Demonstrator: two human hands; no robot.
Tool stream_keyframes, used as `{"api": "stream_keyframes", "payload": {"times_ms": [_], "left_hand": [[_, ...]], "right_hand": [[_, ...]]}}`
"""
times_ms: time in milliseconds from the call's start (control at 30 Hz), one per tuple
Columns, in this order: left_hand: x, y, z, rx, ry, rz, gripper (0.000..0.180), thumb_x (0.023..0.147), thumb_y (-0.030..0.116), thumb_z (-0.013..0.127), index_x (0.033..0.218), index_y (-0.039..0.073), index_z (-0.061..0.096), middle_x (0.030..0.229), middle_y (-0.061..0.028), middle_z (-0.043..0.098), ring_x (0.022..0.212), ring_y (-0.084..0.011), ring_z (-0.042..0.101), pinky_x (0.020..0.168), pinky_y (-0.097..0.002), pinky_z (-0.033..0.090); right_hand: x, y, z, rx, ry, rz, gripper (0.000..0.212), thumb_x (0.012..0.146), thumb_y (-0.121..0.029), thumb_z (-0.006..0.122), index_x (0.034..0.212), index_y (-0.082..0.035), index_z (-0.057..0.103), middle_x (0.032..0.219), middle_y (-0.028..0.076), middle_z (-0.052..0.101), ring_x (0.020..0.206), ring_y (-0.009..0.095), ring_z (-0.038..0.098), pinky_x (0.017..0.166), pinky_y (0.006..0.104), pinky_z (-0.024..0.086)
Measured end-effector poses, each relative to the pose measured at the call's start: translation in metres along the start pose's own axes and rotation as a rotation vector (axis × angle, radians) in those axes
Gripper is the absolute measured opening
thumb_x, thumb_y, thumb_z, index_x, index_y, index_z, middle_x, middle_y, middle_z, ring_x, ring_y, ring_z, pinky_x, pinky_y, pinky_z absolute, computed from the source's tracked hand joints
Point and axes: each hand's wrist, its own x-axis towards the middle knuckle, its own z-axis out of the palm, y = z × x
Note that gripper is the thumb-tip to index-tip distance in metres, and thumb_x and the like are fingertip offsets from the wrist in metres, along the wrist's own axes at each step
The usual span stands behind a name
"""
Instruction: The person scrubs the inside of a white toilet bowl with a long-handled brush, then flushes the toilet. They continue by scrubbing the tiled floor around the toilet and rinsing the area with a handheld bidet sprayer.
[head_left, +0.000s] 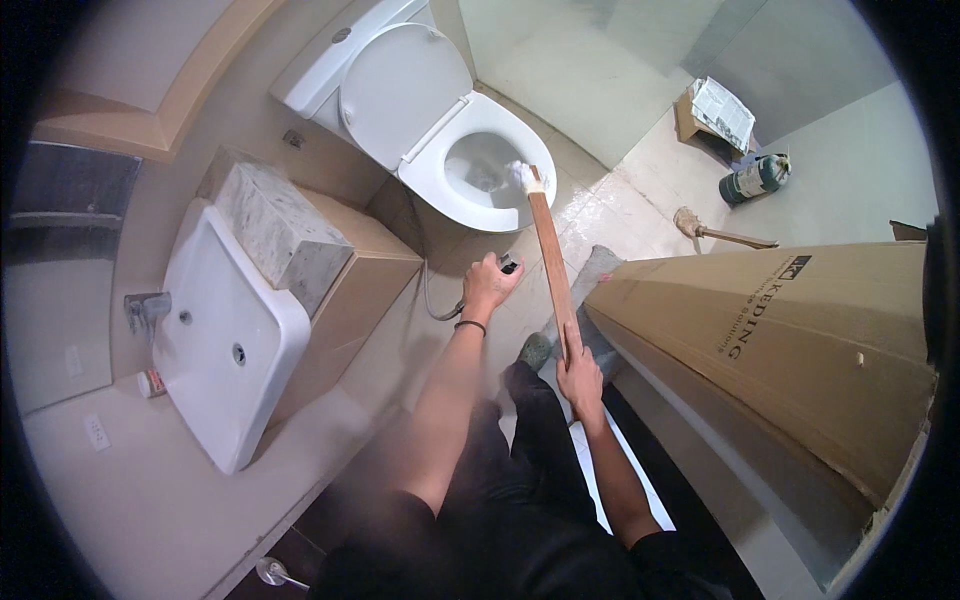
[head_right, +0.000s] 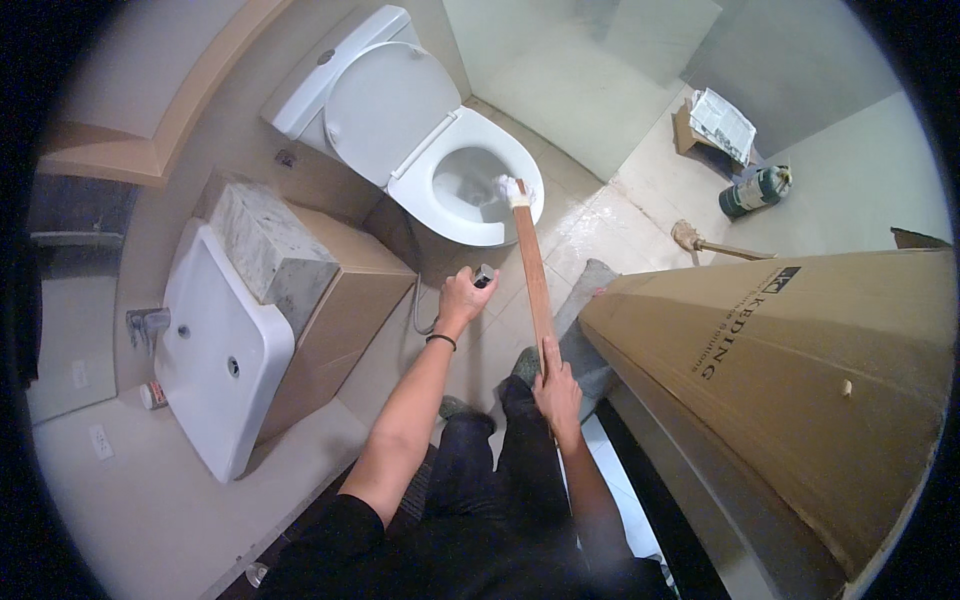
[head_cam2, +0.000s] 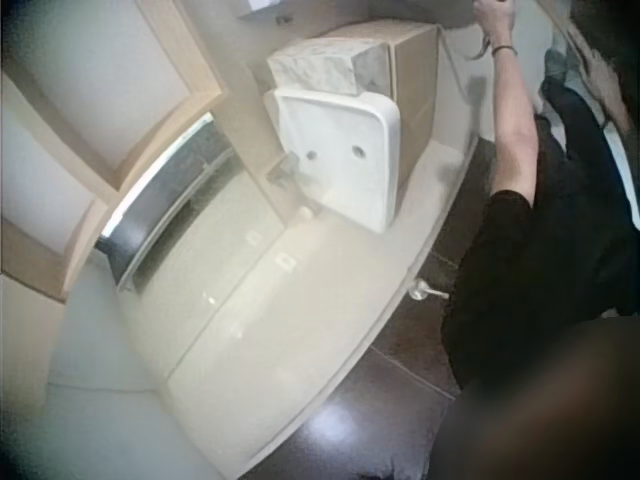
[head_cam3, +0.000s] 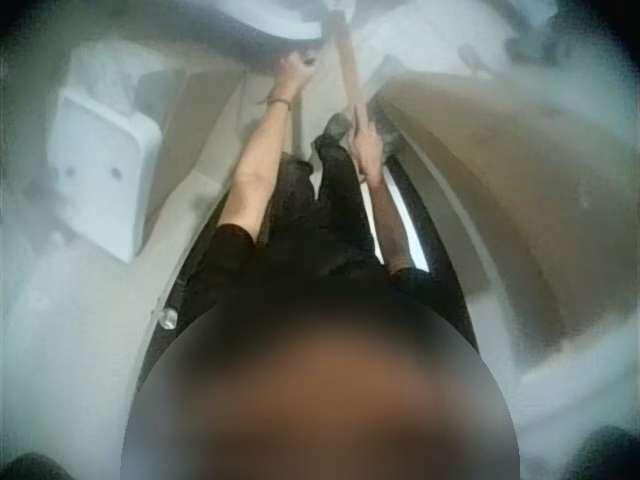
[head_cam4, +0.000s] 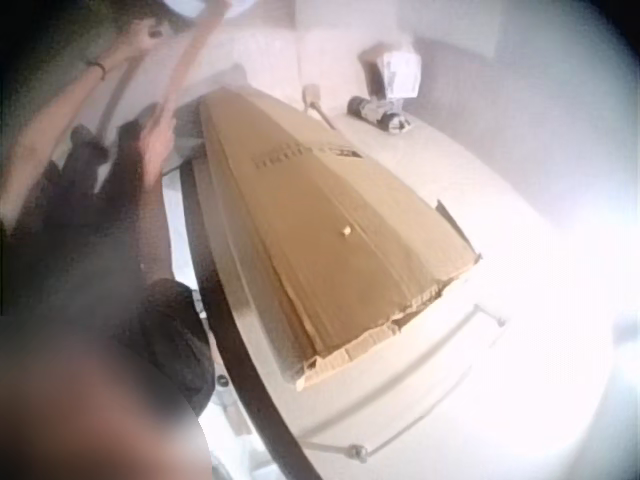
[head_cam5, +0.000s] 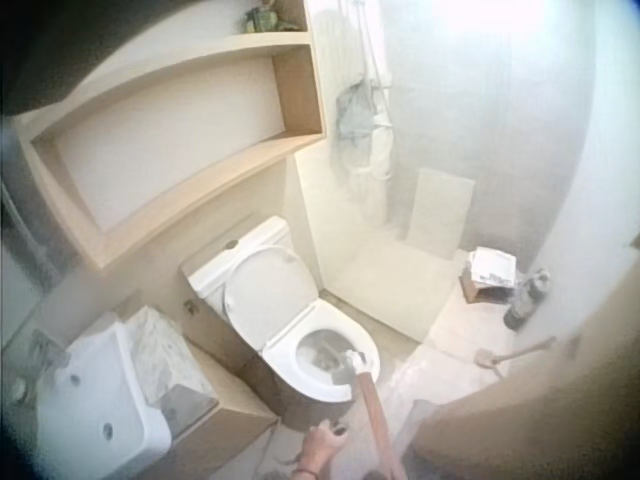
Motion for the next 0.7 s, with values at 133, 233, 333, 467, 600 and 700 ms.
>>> {"api": "stream_keyframes", "payload": {"times_ms": [133,233,333,467,600,700], "left_hand": [[0.005,-0.015,-0.004,-0.072,0.063,-0.040,0.061,0.082,0.059,0.069,0.084,-0.001,0.067,0.082,-0.0282,0.070,0.085,-0.0467,0.069,0.075,-0.0531,0.055],[0.007,-0.027,-0.020,-0.102,0.137,-0.067,0.060,0.082,0.058,0.069,0.082,-0.002,0.066,0.082,-0.0286,0.069,0.084,-0.0474,0.068,0.075,-0.0529,0.054],[0.006,-0.038,-0.035,-0.135,0.210,-0.133,0.060,0.083,0.057,0.069,0.081,-0.002,0.064,0.081,-0.0291,0.068,0.083,-0.0478,0.068,0.074,-0.0531,0.053],[0.009,-0.052,-0.049,-0.196,0.326,-0.190,0.059,0.084,0.055,0.070,0.077,-0.002,0.062,0.079,-0.0289,0.067,0.081,-0.0483,0.067,0.073,-0.0538,0.052],[0.012,-0.070,-0.058,-0.280,0.396,-0.202,0.058,0.085,0.053,0.071,0.072,-0.002,0.059,0.074,-0.0270,0.065,0.076,-0.0484,0.065,0.071,-0.0538,0.050],[0.013,-0.081,-0.067,-0.285,0.420,-0.171,0.059,0.086,0.053,0.071,0.071,-0.003,0.057,0.070,-0.0258,0.063,0.073,-0.0478,0.063,0.069,-0.0530,0.049]], "right_hand": [[0.007,0.001,-0.003,0.052,-0.148,0.018,0.082,0.090,-0.019,0.063,0.159,-0.028,0.022,0.100,0.029,0.061,0.087,0.049,0.065,0.077,0.0577,0.055],[-0.018,0.001,-0.008,-0.063,-0.240,0.054,0.081,0.090,-0.020,0.064,0.160,-0.027,0.023,0.101,0.028,0.062,0.084,0.049,0.066,0.075,0.0571,0.056],[-0.031,-0.002,-0.007,-0.052,-0.259,0.013,0.079,0.091,-0.023,0.064,0.159,-0.029,0.025,0.102,0.030,0.062,0.089,0.049,0.066,0.078,0.0564,0.056],[-0.015,-0.014,0.011,-0.025,-0.218,-0.088,0.079,0.091,-0.026,0.064,0.159,-0.032,0.024,0.102,0.027,0.062,0.081,0.047,0.067,0.073,0.0560,0.057],[0.019,-0.041,0.038,0.031,-0.300,-0.061,0.079,0.093,-0.029,0.061,0.160,-0.032,0.019,0.104,0.030,0.064,0.090,0.049,0.067,0.081,0.0573,0.055],[0.063,-0.077,0.058,0.184,-0.297,-0.033,0.082,0.094,-0.029,0.060,0.161,-0.028,0.015,0.105,0.033,0.066,0.096,0.050,0.066,0.085,0.0571,0.054]]}}
